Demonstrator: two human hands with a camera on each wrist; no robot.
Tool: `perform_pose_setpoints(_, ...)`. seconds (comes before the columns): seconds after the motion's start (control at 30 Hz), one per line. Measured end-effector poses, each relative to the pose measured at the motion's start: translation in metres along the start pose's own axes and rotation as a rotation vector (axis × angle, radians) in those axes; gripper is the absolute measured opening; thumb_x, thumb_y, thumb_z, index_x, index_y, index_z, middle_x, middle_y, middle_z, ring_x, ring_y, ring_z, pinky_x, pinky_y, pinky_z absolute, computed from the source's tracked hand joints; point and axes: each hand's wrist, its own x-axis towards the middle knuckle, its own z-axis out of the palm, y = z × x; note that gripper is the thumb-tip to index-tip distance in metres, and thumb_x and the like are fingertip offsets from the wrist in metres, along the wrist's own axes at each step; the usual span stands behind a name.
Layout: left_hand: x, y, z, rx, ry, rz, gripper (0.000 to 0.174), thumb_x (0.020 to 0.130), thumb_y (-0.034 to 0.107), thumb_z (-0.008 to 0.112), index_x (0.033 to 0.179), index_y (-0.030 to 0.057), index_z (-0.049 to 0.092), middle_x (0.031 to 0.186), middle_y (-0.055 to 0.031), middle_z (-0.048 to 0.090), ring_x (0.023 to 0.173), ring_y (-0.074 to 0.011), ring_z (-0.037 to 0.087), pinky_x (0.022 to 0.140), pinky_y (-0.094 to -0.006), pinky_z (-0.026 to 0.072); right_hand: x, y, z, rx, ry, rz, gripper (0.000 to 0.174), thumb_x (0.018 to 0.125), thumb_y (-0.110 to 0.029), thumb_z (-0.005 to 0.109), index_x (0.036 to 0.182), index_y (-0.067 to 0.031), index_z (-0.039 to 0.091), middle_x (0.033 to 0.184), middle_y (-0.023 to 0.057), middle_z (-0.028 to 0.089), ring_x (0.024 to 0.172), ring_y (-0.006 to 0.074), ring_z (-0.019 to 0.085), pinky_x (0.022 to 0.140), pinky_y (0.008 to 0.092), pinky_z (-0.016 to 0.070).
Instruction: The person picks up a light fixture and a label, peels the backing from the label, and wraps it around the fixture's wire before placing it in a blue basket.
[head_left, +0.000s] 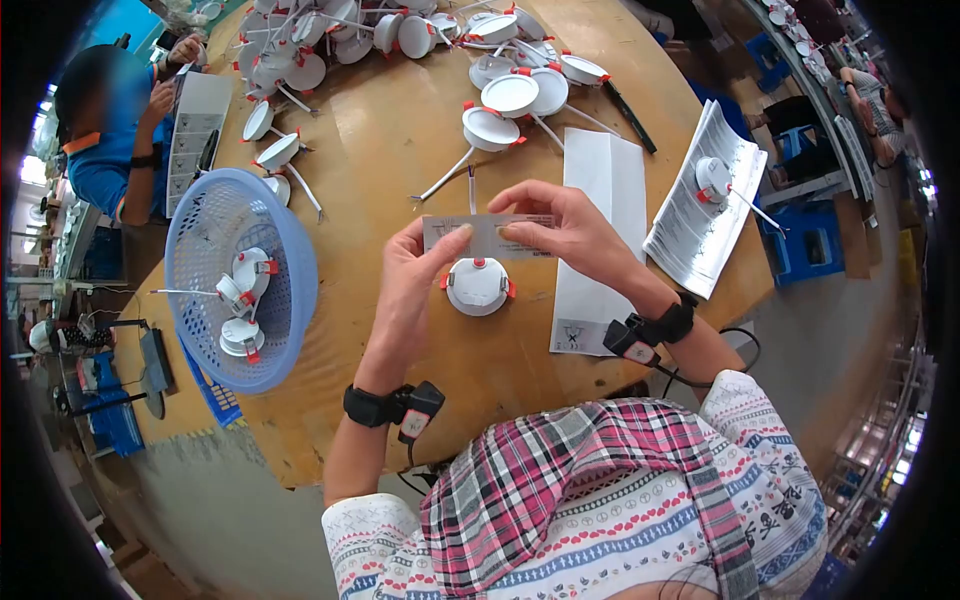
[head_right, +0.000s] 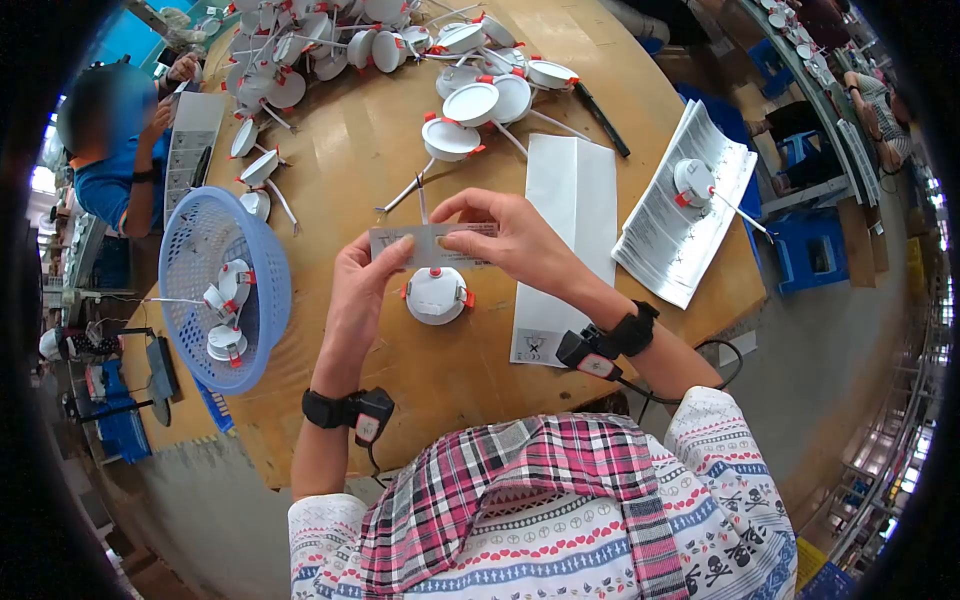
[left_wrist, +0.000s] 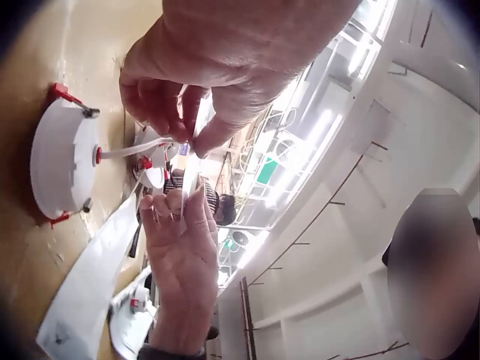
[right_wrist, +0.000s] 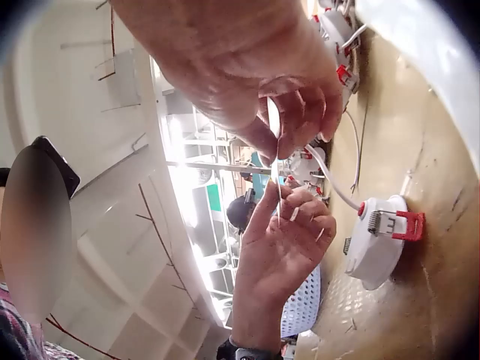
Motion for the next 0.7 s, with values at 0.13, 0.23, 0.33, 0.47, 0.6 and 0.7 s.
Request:
perform_pose_setpoints(0.13,0.012,-0.007,-0.007,0.121,0.034,0.032,0.017,0.082,0.017,0.065,0.091,0.0014,0.064,0.084,-0.0038,0.065,0.076,-0.0081,0.056,0.075,-0.0244,0.0425,0.006,0.003,-0.001,-0.114,0.041,-0.017,0.026,0.084,-0.010,0.062,0.106,-0.0004,0.053,0.075,-0.0001,0.054,0.070,0.0058,0.053,0.065,0.0211,0.0446)
perform_pose_setpoints(0.23,0.017,-0.014,-0.009,0.136,0.053,0.029,0.018,0.082,0.017,0.065,0.091,0.0010,0.064,0.084,-0.0039,0.065,0.077,-0.0083,0.056,0.077,-0.0250,0.0424,0.010,0.011,0.000,-0.175,0.081,-0.075,0.027,0.082,-0.009,0.063,0.105,0.0000,0.051,0.074,0.0016,0.054,0.070,0.0071,0.053,0.067,0.0235,0.0459)
perform_pose_setpoints(0.33,0.021,-0.020,-0.012,0.131,0.070,0.017,0.018,0.083,0.016,0.064,0.091,0.0004,0.064,0.085,-0.0041,0.065,0.078,-0.0086,0.057,0.078,-0.0253,0.0428,0.012,0.016,0.002,-0.190,0.107,-0.111,0.028,0.082,-0.008,0.063,0.105,0.0010,0.050,0.072,0.0034,0.054,0.069,0.0088,0.053,0.068,0.0254,0.0467)
perform_pose_setpoints(0.47,0.024,-0.025,-0.015,0.102,0.070,0.028,0.016,0.084,0.015,0.063,0.091,0.0000,0.064,0.085,-0.0041,0.064,0.079,-0.0088,0.057,0.079,-0.0254,0.0439,0.015,0.017,0.002,-0.226,0.119,-0.108,0.029,0.082,-0.007,0.062,0.106,0.0013,0.048,0.071,0.0050,0.054,0.068,0.0104,0.054,0.069,0.0268,0.0474)
perform_pose_setpoints(0.6,0.027,-0.031,-0.018,0.051,0.071,0.052,0.016,0.083,0.014,0.063,0.091,0.0002,0.064,0.085,-0.0041,0.065,0.078,-0.0084,0.057,0.077,-0.0247,0.0442,0.017,0.019,0.003,-0.218,0.129,-0.119,0.030,0.081,-0.006,0.062,0.106,0.0012,0.047,0.071,0.0058,0.054,0.067,0.0115,0.055,0.069,0.0280,0.0476)
perform_pose_setpoints(0.7,0.029,-0.034,-0.019,0.017,0.087,0.051,0.018,0.081,0.016,0.066,0.090,0.0006,0.065,0.083,-0.0044,0.066,0.075,-0.0080,0.057,0.075,-0.0238,0.0431,0.019,0.021,0.003,-0.240,0.137,-0.139,0.030,0.081,-0.006,0.062,0.107,0.0012,0.047,0.071,0.0063,0.055,0.067,0.0124,0.055,0.069,0.0285,0.0476)
